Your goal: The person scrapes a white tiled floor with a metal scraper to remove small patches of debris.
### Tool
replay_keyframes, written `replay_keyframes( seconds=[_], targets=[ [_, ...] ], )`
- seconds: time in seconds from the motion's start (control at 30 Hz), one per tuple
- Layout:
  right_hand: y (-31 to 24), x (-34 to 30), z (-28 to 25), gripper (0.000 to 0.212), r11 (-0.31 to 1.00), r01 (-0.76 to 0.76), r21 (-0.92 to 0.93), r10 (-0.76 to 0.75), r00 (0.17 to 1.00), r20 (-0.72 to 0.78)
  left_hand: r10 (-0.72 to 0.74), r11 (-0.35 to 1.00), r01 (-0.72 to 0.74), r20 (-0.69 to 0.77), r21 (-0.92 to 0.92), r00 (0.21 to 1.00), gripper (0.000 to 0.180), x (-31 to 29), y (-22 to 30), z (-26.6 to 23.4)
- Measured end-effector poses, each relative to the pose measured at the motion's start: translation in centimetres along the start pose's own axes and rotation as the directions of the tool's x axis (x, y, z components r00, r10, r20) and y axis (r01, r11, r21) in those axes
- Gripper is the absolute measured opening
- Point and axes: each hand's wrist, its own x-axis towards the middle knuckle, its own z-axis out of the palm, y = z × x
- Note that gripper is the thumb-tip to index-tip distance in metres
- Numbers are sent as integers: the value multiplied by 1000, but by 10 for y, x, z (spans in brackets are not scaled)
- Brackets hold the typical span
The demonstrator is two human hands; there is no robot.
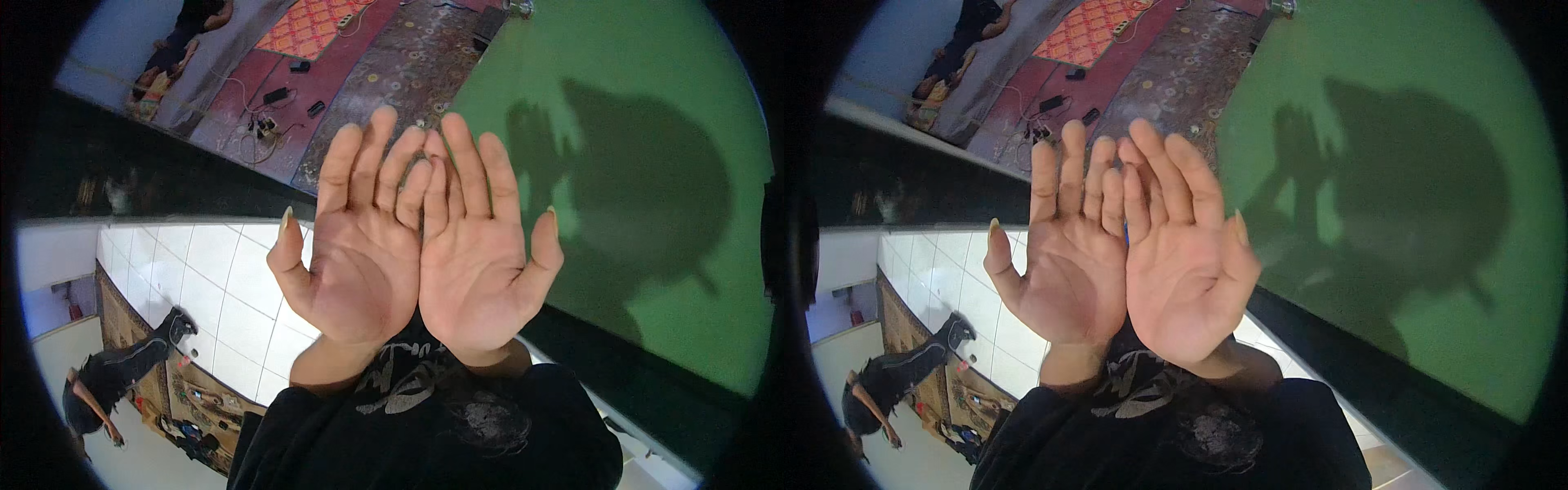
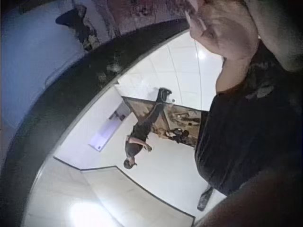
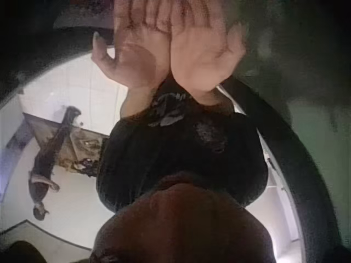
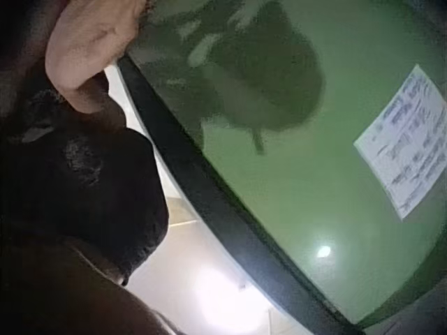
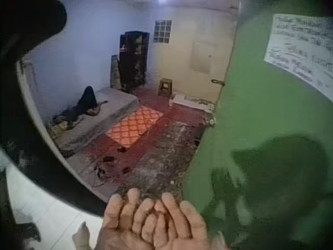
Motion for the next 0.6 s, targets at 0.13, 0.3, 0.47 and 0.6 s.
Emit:
replay_keyframes(
  seconds=[0.13,0.3,0.47,0.6],
  targets=[
    [36,102,3,67,999,36,35,-36,999,20,42,995,-45,29,89,999,76,102,18,-16],
    [76,214,12,65,998,-4,-61,3,1000,-12,69,989,-67,-13,131,998,74,214,46,-31],
    [92,332,25,61,999,-37,-18,36,996,-76,52,992,-57,38,116,998,66,333,57,-37],
    [103,392,13,58,995,-95,14,96,983,-155,61,992,-52,-81,115,995,65,388,53,-50]
  ],
)
